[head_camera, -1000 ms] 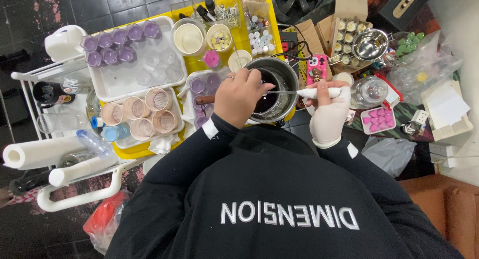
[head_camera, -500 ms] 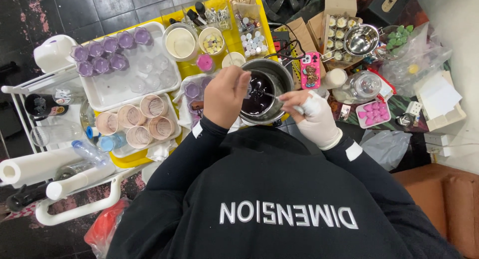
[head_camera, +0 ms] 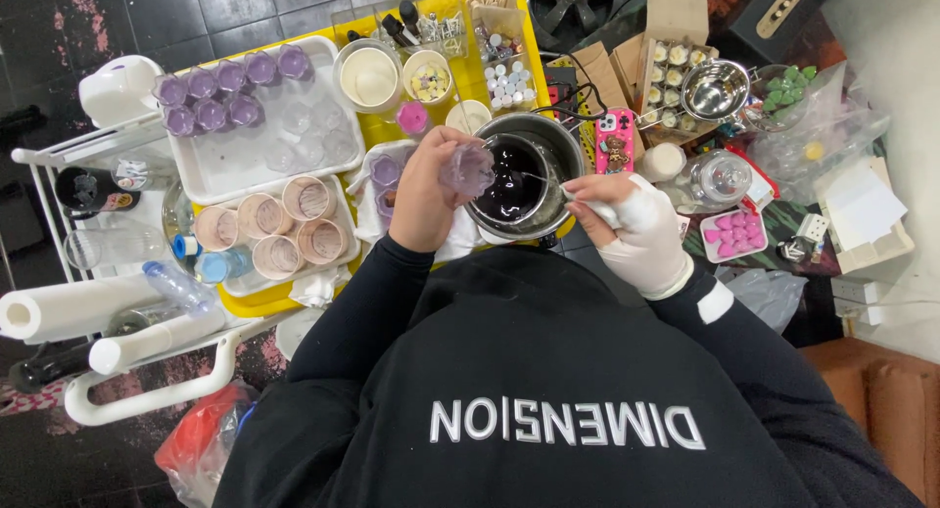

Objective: The person cleans various purple candle molds with a cloth and then inserts wicks into them, using a thermometer to check the wax temperature in a nearby pot.

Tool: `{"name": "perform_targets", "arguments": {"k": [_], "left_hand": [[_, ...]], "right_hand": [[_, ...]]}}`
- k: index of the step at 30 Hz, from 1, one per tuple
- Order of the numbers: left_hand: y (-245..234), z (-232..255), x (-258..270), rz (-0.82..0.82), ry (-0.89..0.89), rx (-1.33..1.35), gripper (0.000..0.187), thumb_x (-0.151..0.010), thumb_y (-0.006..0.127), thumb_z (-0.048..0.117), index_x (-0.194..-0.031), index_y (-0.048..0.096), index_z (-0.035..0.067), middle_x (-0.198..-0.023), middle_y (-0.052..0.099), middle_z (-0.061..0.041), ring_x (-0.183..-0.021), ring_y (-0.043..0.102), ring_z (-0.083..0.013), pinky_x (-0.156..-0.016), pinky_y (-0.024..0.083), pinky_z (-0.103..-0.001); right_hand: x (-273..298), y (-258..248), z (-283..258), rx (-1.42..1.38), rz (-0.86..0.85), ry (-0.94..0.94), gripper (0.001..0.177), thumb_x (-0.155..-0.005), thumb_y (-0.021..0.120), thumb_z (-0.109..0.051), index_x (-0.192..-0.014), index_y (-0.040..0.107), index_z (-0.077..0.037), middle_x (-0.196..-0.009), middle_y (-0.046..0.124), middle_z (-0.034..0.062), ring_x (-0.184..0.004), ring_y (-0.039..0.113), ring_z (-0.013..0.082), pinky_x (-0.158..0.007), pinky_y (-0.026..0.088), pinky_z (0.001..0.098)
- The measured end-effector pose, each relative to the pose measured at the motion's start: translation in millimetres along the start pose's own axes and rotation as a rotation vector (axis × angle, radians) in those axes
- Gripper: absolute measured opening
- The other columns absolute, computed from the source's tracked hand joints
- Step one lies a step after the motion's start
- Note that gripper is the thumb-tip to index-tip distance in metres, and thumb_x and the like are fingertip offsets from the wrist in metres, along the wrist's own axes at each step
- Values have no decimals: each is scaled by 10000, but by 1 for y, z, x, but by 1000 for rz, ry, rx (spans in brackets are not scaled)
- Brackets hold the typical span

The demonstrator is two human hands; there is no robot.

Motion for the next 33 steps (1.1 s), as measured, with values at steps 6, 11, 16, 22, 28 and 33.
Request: {"name": "perform_targets", "arguments": {"k": [6, 11, 16, 22, 28, 33], "left_hand": [[11, -5, 12, 58, -156, 97, 275, -1096, 407, 300, -1166, 590, 107, -1034, 667, -25, -900, 681, -110, -674, 505, -269], [15, -16, 13, -75, -151, 169, 420, -1124, 370, 434, -1120, 629, 103, -953, 702, -64, -654, 557, -99, -491, 352, -216], [10, -32, 18, -11, -189, 132, 370, -1088, 399, 357, -1162, 636, 83, -980, 705, -62, -700, 562, -109, -580, 396, -237], [19, 13, 30, 215, 212, -819, 274, -1087, 558, 303, -1175, 629, 53, -882, 666, -87, -739, 593, -141, -678, 507, -277], [43, 43, 38, 268, 482, -1152, 291, -1059, 613, 316, -1112, 639, 31, -970, 689, -159, -915, 693, -317, -810, 538, -382], [44, 40, 32, 229, 439, -1146, 291, -1038, 628, 329, -1067, 657, 41, -950, 702, -143, -875, 693, -294, -773, 538, -371]], "right_hand": [[11, -7, 30, -437, 107, 196, 154, -1040, 696, -34, -1139, 578, -25, -1196, 726, 126, -1082, 716, 136, -938, 590, 271], [14, 0, 37, -327, 31, 237, 135, -1018, 690, 8, -1118, 600, -2, -1174, 727, 172, -1025, 707, 170, -895, 586, 290], [22, -6, 40, -437, 144, 196, 141, -1063, 664, -2, -1157, 560, -13, -1187, 706, 159, -1101, 705, 176, -956, 584, 297], [24, -19, 51, -574, 315, 264, 156, -1111, 689, -25, -1196, 559, -13, -1077, 688, 131, -910, 665, 117, -845, 569, 252], [18, -23, 27, -553, 327, 176, 173, -1109, 666, -28, -1193, 515, -37, -1170, 703, 137, -926, 681, 120, -851, 581, 242], [7, -13, 5, -455, 176, 63, 185, -1076, 677, 22, -1183, 535, -30, -1163, 702, 168, -1049, 710, 176, -929, 577, 275]]}}
Point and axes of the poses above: each hand's wrist, its own x-axis away from the middle knuckle, its own y-axis out of the palm, z = x × y, the point moved 9 cm from there along -x, towards the middle knuckle
